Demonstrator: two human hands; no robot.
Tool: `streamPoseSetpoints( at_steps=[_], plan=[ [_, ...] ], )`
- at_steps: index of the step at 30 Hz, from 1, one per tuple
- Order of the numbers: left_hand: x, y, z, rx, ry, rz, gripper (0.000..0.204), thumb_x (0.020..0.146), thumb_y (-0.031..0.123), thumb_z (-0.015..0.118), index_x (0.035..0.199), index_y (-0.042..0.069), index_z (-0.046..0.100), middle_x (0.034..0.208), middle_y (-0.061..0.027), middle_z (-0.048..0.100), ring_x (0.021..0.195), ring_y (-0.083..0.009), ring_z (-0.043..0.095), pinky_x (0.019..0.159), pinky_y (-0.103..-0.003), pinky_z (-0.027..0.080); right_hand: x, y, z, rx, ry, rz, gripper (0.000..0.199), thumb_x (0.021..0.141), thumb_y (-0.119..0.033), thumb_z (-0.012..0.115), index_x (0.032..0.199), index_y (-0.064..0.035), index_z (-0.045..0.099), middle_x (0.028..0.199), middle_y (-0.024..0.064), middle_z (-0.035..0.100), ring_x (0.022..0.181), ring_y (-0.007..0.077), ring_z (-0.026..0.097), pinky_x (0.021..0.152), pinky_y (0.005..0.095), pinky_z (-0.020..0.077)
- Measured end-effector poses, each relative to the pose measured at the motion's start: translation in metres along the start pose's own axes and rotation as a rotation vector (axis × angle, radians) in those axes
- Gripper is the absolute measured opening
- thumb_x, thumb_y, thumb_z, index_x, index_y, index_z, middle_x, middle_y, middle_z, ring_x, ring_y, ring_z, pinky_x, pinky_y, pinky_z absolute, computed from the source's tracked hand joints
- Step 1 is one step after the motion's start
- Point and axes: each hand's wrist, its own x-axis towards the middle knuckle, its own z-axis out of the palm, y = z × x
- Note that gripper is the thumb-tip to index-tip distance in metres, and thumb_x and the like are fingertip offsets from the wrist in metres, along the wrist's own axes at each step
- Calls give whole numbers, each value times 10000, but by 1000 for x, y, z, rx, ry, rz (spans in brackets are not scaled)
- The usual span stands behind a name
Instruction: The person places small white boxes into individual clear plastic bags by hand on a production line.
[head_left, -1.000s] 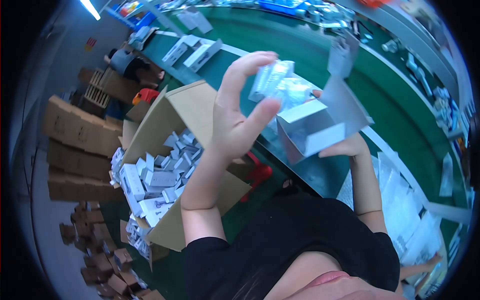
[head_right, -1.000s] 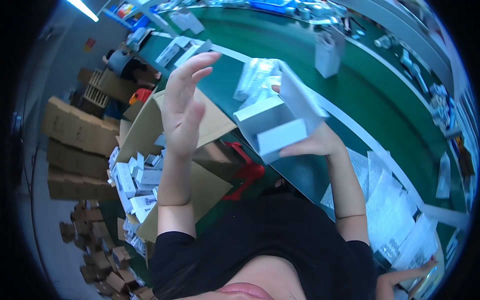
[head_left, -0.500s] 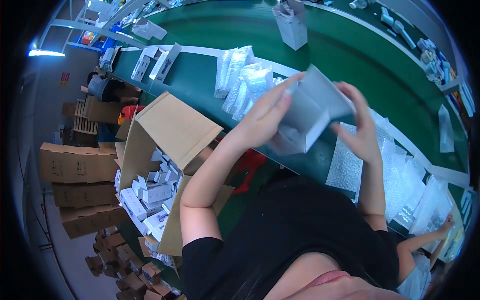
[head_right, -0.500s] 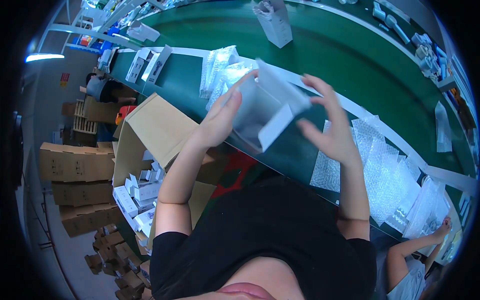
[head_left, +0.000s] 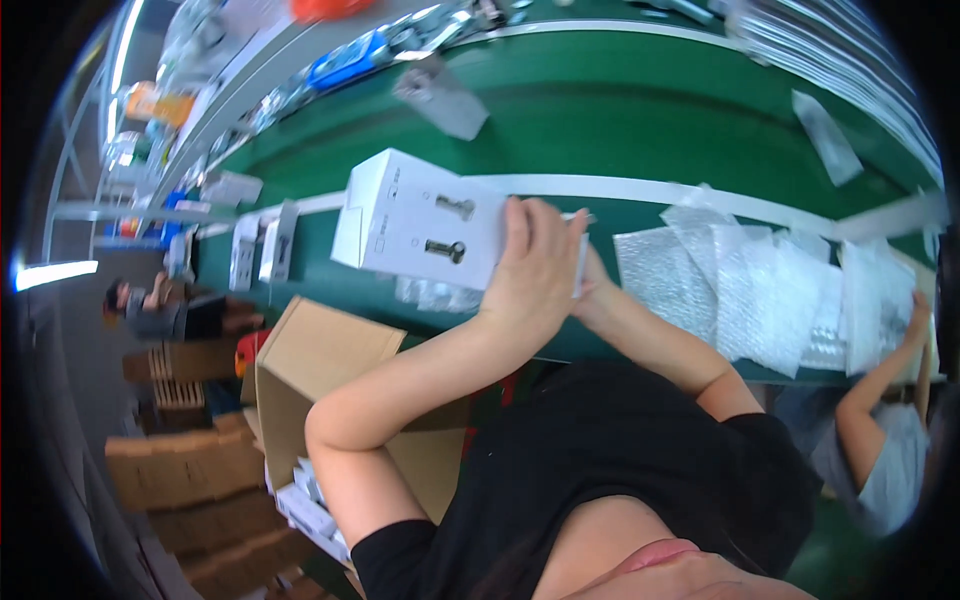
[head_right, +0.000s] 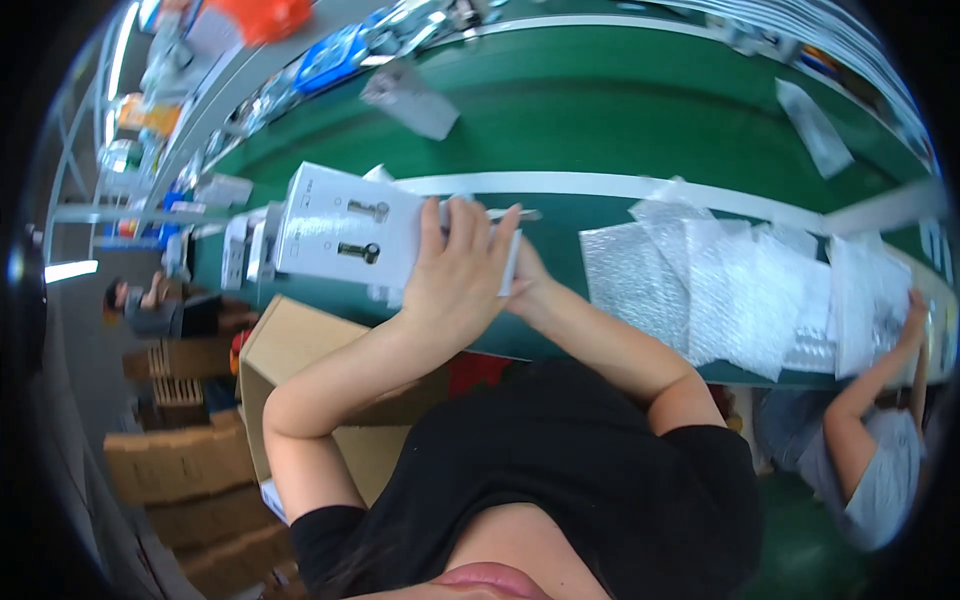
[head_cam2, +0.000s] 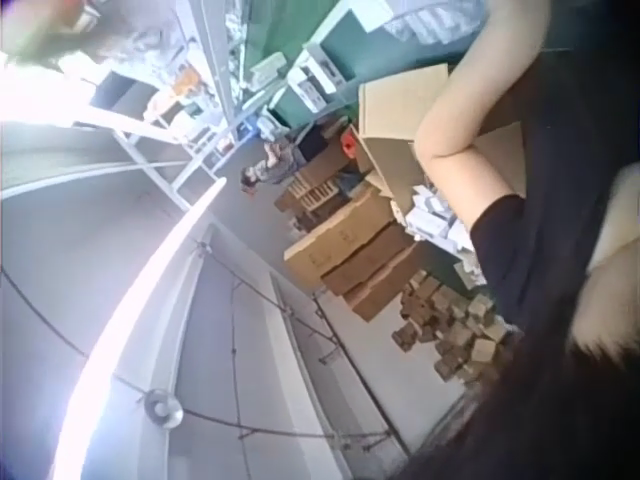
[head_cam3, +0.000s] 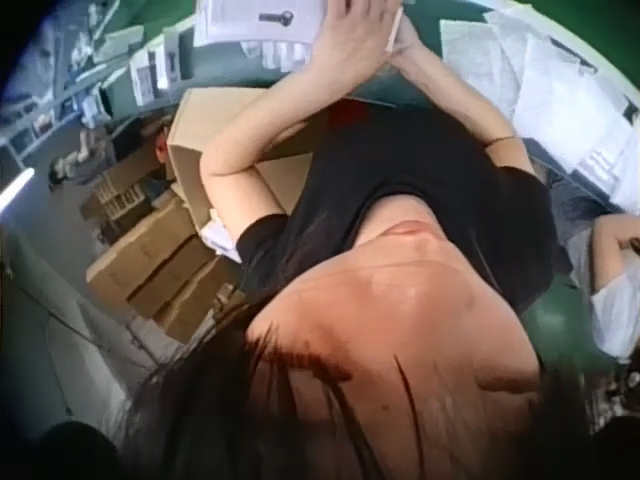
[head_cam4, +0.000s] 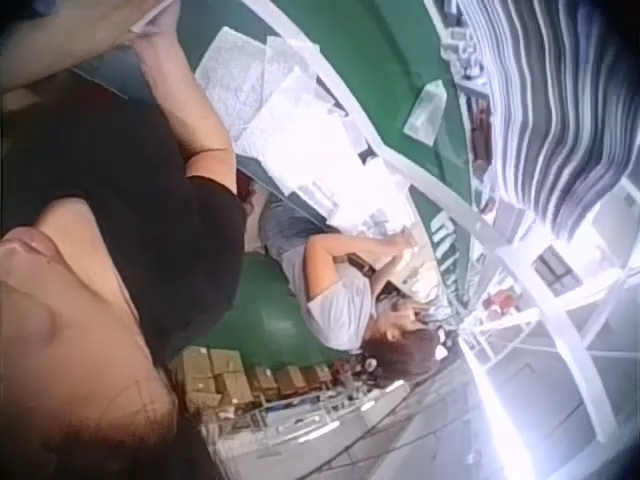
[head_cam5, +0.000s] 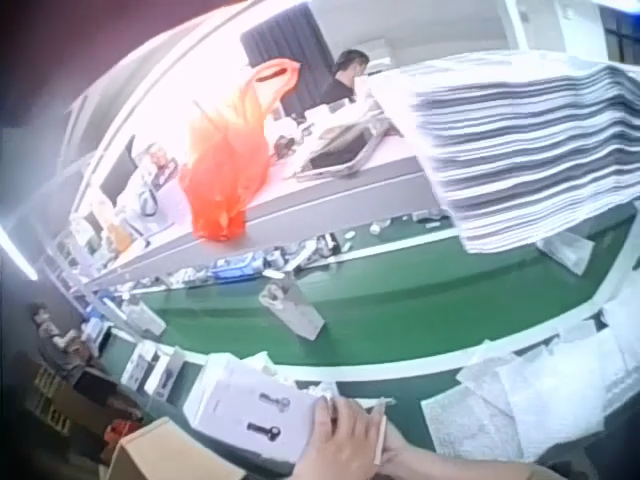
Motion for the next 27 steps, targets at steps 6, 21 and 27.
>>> streamPoseSetpoints(
  at_steps=[6, 21, 27],
  plan=[
    [0, 6, 12, 0, -54, 71, 638, 723, 493, 517, 1149, 21, 490, 976, -218, 492, 945, -341, 413, 916, -508, 216, 2, 9, -10, -83, -18, -62, 330, 840, -262, 506, 1083, -40, 507, 1011, 81, 555, 929, 164, 514, 800, 265, 398],
    [43, -29, 58, -2278, 408, -980, 614, 899, 504, 185, 1267, 56, 387, 1252, -116, 426, 1086, -211, 448, 921, -286, 326, -38, -302, -171, -339, 252, -517, 266, 787, -152, 540, 1000, 6, 520, 808, 136, 566, 635, 182, 550, 512, 252, 445],
    [82, 7, 66, -2305, 363, -1018, 632, 885, 529, 217, 1242, 42, 404, 1211, -118, 459, 1066, -230, 460, 908, -308, 331, -27, -495, -232, -788, 882, -1395, 190, 784, -140, 527, 939, -36, 566, 823, 115, 575, 711, 217, 558, 608, 287, 452]
  ],
)
